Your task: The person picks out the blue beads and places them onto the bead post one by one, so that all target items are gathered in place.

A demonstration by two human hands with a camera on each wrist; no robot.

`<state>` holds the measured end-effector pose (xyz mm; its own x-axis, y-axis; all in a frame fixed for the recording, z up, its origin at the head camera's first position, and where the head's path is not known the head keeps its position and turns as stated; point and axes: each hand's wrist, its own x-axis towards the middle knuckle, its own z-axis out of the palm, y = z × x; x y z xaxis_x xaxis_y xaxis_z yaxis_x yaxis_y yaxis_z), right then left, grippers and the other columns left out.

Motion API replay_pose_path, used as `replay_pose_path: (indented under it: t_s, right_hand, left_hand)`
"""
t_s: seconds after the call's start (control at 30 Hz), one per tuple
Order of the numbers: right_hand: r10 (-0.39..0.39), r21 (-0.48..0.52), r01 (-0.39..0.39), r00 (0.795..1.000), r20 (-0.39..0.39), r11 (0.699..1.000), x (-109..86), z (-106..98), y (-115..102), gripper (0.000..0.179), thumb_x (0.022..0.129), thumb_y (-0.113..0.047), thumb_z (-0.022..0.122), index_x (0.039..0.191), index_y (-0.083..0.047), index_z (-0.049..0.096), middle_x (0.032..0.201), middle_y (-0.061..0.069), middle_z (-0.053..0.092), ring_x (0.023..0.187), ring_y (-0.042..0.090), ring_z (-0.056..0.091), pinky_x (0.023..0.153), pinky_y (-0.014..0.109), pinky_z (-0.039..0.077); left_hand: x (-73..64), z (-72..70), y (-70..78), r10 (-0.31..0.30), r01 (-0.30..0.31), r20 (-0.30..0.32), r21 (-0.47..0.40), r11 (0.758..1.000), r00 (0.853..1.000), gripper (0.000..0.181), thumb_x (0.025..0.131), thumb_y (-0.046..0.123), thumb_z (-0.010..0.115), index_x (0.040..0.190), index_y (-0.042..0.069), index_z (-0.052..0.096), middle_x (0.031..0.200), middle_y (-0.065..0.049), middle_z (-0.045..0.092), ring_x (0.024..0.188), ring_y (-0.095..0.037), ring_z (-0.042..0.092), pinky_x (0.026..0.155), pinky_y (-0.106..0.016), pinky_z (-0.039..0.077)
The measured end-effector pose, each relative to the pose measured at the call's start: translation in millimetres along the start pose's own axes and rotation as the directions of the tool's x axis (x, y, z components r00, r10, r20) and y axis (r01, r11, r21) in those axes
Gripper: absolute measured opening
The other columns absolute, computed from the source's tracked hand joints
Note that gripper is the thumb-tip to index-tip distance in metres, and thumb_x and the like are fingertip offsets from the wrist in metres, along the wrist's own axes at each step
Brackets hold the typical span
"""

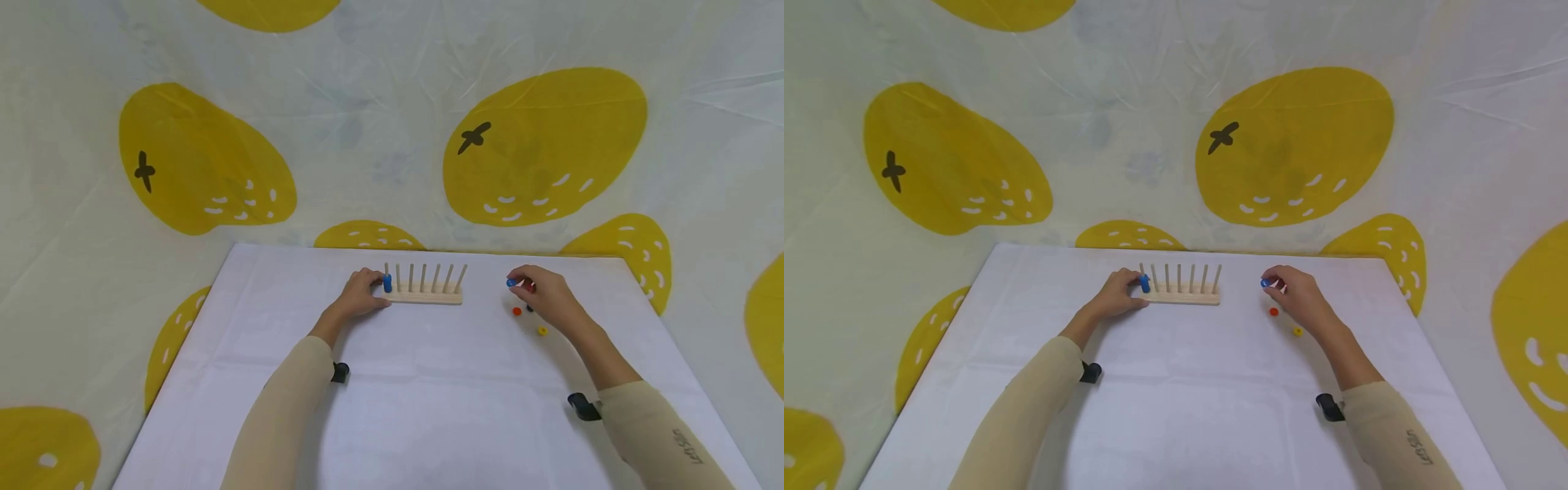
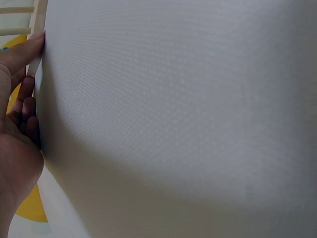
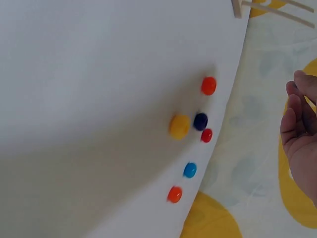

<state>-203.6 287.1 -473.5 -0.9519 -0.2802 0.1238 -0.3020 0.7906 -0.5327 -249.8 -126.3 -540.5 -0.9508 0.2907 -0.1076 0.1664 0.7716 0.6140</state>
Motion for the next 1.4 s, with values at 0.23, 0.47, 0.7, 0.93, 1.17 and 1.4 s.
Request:
replay_pose_path:
  t_s: [0.23, 0.47, 0.7, 0.93, 1.17, 1.4]
  right_hand:
    - [-0.075, -0.009, 0.074, 0.997, -0.021, 0.997, 14.0, 6.4, -19.0, 0.023, 0.095, -0.012, 0.074, 0.117, -0.007, 0.07, 0.105, 0.007, 0.072, 0.091, 0.022, 0.062, 0.077, 0.029, 0.054]
    - [-0.175, 0.024, 0.177, 0.983, -0.056, 0.984, 30.7, 14.2, -43.9, 0.022, 0.093, -0.008, 0.076, 0.115, -0.004, 0.072, 0.106, 0.009, 0.074, 0.092, 0.024, 0.067, 0.079, 0.04, 0.056]
    - [-0.227, 0.042, 0.231, 0.971, -0.082, 0.972, 44.0, 23.9, -68.0, 0.02, 0.092, -0.011, 0.077, 0.112, -0.006, 0.073, 0.104, 0.009, 0.073, 0.091, 0.023, 0.066, 0.079, 0.043, 0.057]
    - [-0.262, 0.079, 0.267, 0.963, -0.068, 0.96, 60.7, 31.4, -95.3, 0.021, 0.092, -0.011, 0.078, 0.112, -0.005, 0.073, 0.103, 0.009, 0.071, 0.092, 0.024, 0.065, 0.081, 0.041, 0.057]
    - [-0.265, 0.065, 0.264, 0.964, -0.005, 0.962, 80.7, 43.2, -116.9, 0.022, 0.095, -0.016, 0.075, 0.116, -0.007, 0.074, 0.108, 0.008, 0.072, 0.097, 0.024, 0.065, 0.087, 0.041, 0.058]
    - [-0.292, 0.041, 0.291, 0.955, 0.054, 0.956, 98.5, 55.1, -133.6, 0.021, 0.096, -0.017, 0.075, 0.114, -0.006, 0.074, 0.107, 0.008, 0.073, 0.096, 0.024, 0.065, 0.088, 0.04, 0.057]
  left_hand:
    - [0.2, 0.4, -1.1, -0.003, 0.003, -0.003, 0.002, 1.0, 1.0, 0.064, 0.086, 0.028, 0.085, 0.142, 0.008, 0.06, 0.129, -0.01, 0.058, 0.123, -0.029, 0.047, 0.111, -0.042, 0.04]
    - [0.9, 0.2, -1.0, -0.004, 0.004, 0.0, 0.012, 1.0, 1.0, 0.064, 0.086, 0.028, 0.085, 0.142, 0.008, 0.059, 0.13, -0.01, 0.058, 0.121, -0.028, 0.048, 0.111, -0.042, 0.041]
    - [1.2, 0.8, -1.9, -0.015, 0.015, 0.0, 0.012, 1.0, 1.0, 0.065, 0.086, 0.029, 0.085, 0.142, 0.009, 0.059, 0.129, -0.009, 0.058, 0.121, -0.027, 0.048, 0.111, -0.042, 0.041]
    - [1.9, 1.5, -2.5, -0.01, 0.01, 0.002, 0.001, 1.0, 1.0, 0.065, 0.086, 0.029, 0.085, 0.142, 0.009, 0.059, 0.129, -0.009, 0.058, 0.121, -0.027, 0.047, 0.111, -0.042, 0.041]
    - [0.9, 0.5, -2.0, 0.006, -0.006, -0.004, -0.016, 1.0, 1.0, 0.064, 0.085, 0.028, 0.086, 0.14, 0.008, 0.06, 0.129, -0.01, 0.058, 0.121, -0.028, 0.048, 0.111, -0.043, 0.041]
    - [-0.7, -0.1, -2.0, 0.008, -0.009, -0.012, -0.034, 0.999, 1.0, 0.062, 0.086, 0.028, 0.085, 0.139, 0.009, 0.061, 0.128, -0.009, 0.059, 0.122, -0.028, 0.048, 0.112, -0.043, 0.04]
